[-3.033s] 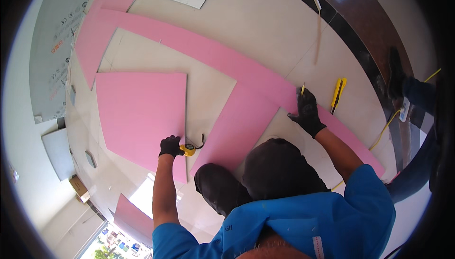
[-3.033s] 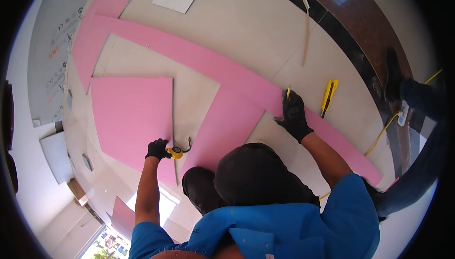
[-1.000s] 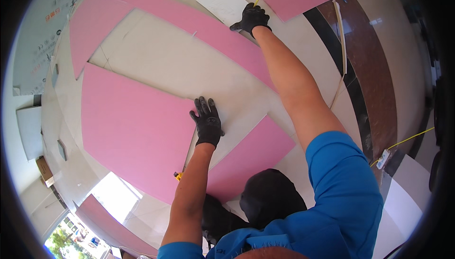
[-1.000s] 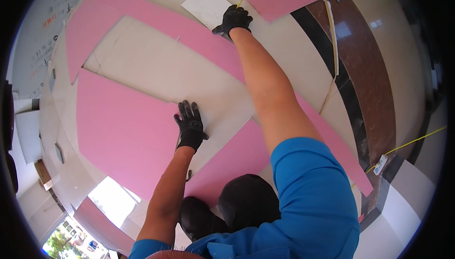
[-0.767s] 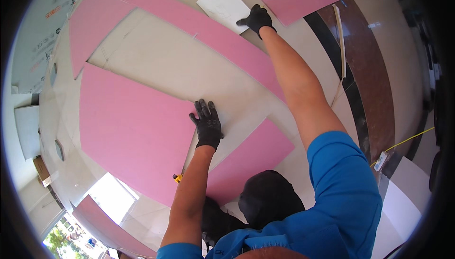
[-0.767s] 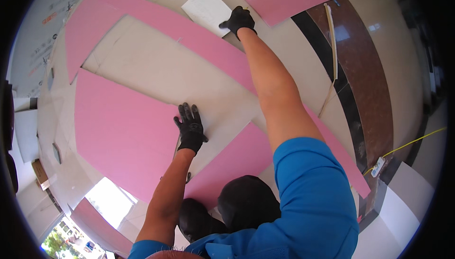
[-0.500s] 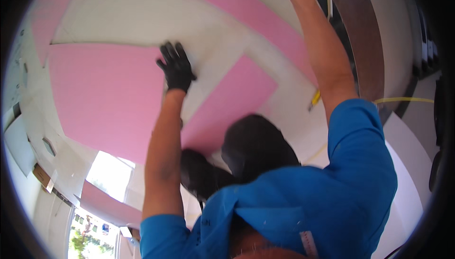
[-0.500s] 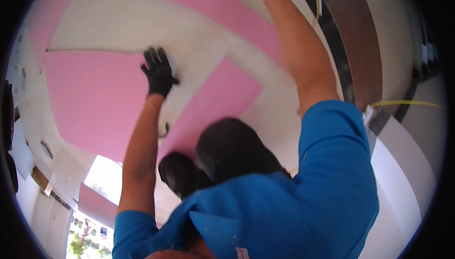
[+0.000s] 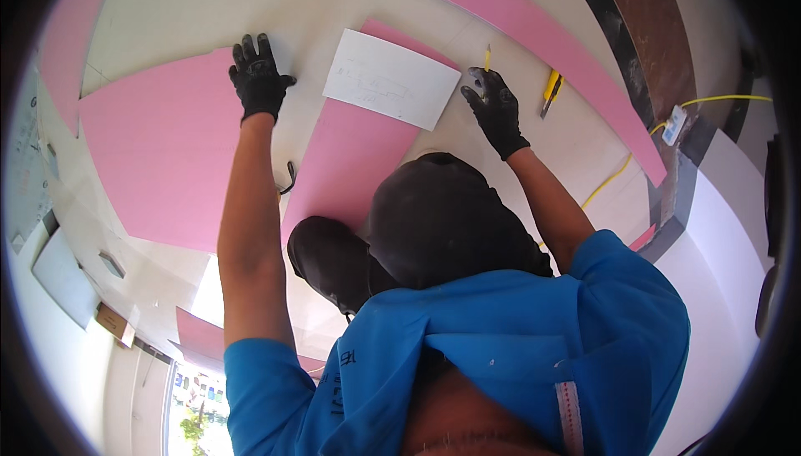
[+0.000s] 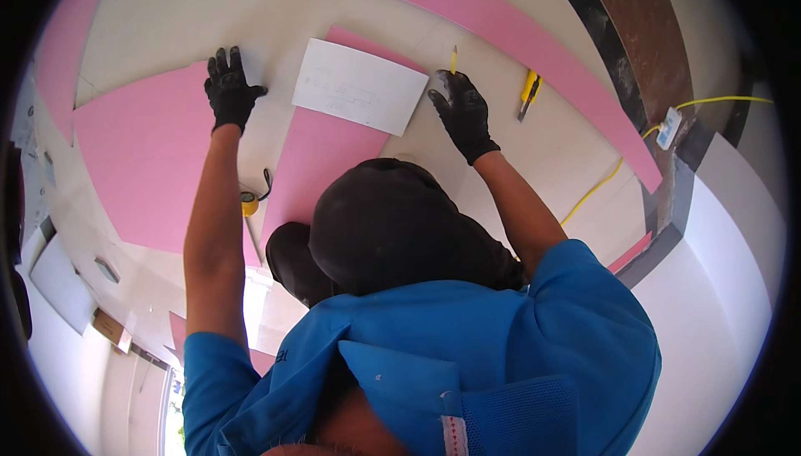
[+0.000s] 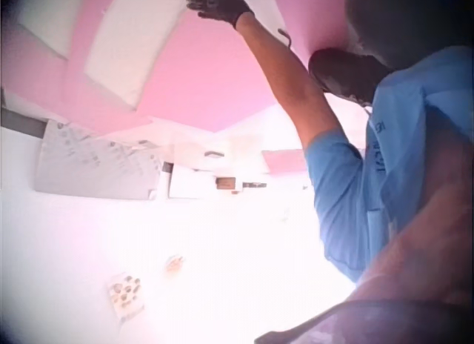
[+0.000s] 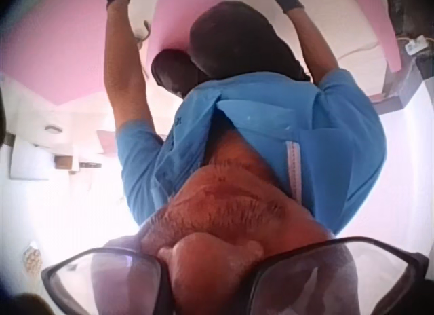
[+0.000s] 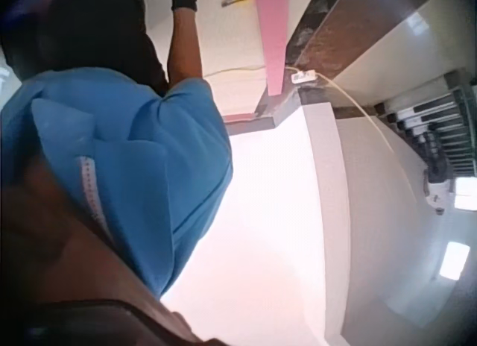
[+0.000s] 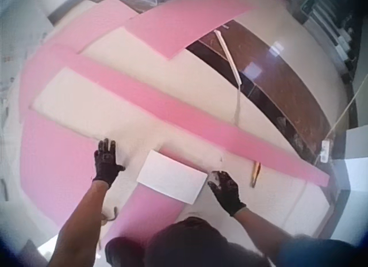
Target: The person measures and marks pink foam panels on the floor using a tape measure and pencil, then cuts them with a utility knife. They repeatedly measure, mark, and cut multiple pieces, occasionally using a white template to guide the cuts.
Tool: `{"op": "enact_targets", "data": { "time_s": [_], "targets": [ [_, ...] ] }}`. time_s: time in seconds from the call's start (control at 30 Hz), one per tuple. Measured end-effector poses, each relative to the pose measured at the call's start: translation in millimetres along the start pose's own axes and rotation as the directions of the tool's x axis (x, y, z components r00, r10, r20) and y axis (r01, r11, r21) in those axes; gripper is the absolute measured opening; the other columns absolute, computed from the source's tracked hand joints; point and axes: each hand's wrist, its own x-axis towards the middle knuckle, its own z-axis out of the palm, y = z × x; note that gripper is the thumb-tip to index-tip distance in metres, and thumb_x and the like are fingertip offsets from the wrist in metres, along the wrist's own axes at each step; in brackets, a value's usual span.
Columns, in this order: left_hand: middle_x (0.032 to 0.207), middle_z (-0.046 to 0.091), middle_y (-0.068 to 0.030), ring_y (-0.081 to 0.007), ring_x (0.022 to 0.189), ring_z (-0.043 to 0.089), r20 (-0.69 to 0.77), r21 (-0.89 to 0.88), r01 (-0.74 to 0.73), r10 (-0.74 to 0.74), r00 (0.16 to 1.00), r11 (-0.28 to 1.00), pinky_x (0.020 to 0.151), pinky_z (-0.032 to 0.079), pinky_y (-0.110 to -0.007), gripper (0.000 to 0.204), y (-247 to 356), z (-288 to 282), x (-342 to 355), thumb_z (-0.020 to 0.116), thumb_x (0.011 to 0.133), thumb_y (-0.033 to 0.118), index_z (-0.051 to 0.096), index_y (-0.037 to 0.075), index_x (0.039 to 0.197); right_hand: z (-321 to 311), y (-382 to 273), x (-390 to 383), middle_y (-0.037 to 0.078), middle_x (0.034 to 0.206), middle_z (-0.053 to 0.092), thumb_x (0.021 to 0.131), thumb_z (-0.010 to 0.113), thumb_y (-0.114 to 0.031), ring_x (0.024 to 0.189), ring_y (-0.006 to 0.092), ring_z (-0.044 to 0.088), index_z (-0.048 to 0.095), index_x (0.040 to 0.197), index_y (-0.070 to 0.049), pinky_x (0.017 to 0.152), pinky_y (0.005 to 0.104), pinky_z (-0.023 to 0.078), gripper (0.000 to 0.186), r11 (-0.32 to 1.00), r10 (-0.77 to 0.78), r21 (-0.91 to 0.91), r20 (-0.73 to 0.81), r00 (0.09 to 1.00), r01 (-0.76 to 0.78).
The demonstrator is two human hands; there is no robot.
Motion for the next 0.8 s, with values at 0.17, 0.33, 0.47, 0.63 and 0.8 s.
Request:
{"op": "enact_targets", "data": {
  "time_s": [0.17,0.33,0.47,0.63,0.8],
  "targets": [
    [0.117,0.061,-0.0148,-0.0304,0.109,0.059,-0.106,-0.636,0.005,-0.095,0.99,0.771,0.091,0.048,-0.043,0.059,52.1,28.7,-41.6,0.077,0.079,0.034,0.057,0.009,0.129,17.3,3.8,-14.9,0.011,0.095,0.063,0.089,0.068,-0.023,0.084,0.0279,0.064,0.058,0.118,-0.006,0.071,0.0388,0.052,0.035,0.975,0.165,0.161,-0.059,0.985,-0.154],
    [0.108,0.065,-0.0147,-0.0271,0.096,0.065,0.03,-0.678,0.089,-0.093,0.995,0.729,0.086,0.051,-0.038,0.049,83.4,25.9,-50.9,0.078,0.078,0.029,0.064,0.007,0.12,35.3,-9.4,-6.4,0.01,0.093,0.063,0.087,0.07,-0.023,0.083,0.0256,0.064,0.058,0.115,-0.007,0.074,0.037,0.052,0.035,0.977,0.147,0.171,-0.115,0.982,-0.126],
    [0.104,0.068,-0.013,-0.0212,0.09,0.066,0.126,-0.822,0.181,-0.138,0.982,0.539,0.082,0.051,-0.033,0.044,89.9,19.2,-46.4,0.08,0.076,0.018,0.066,0.002,0.114,30.0,-15.6,-6.1,0.01,0.094,0.063,0.085,0.069,-0.023,0.082,0.0272,0.064,0.059,0.109,-0.007,0.074,0.0397,0.051,0.031,0.908,0.308,0.293,0.021,0.951,-0.301],
    [0.095,0.071,-0.0073,-0.0126,0.085,0.063,0.114,-0.993,0.114,-0.089,0.989,-0.005,0.076,0.05,-0.027,0.035,74.9,21.4,-50.8,0.076,0.078,0.006,0.067,-0.001,0.111,-8.0,-36.0,-4.0,0.008,0.093,0.064,0.085,0.069,-0.024,0.083,0.026,0.064,0.062,0.1,-0.006,0.073,0.0377,0.051,0.025,0.692,0.479,0.486,0.245,0.843,-0.534],
    [0.116,0.067,-0.0041,-0.0145,0.096,0.065,-0.175,-0.93,-0.218,0.165,0.971,0.295,0.078,0.053,-0.026,0.038,46.9,-12.7,-53.7,0.064,0.081,-0.008,0.068,0.009,0.115,-60.0,-49.6,-5.0,0.009,0.093,0.063,0.087,0.068,-0.026,0.09,0.0271,0.063,0.064,0.103,-0.008,0.076,0.0383,0.051,0.024,0.955,-0.121,0.268,-0.048,0.991,0.13]
  ]
}}
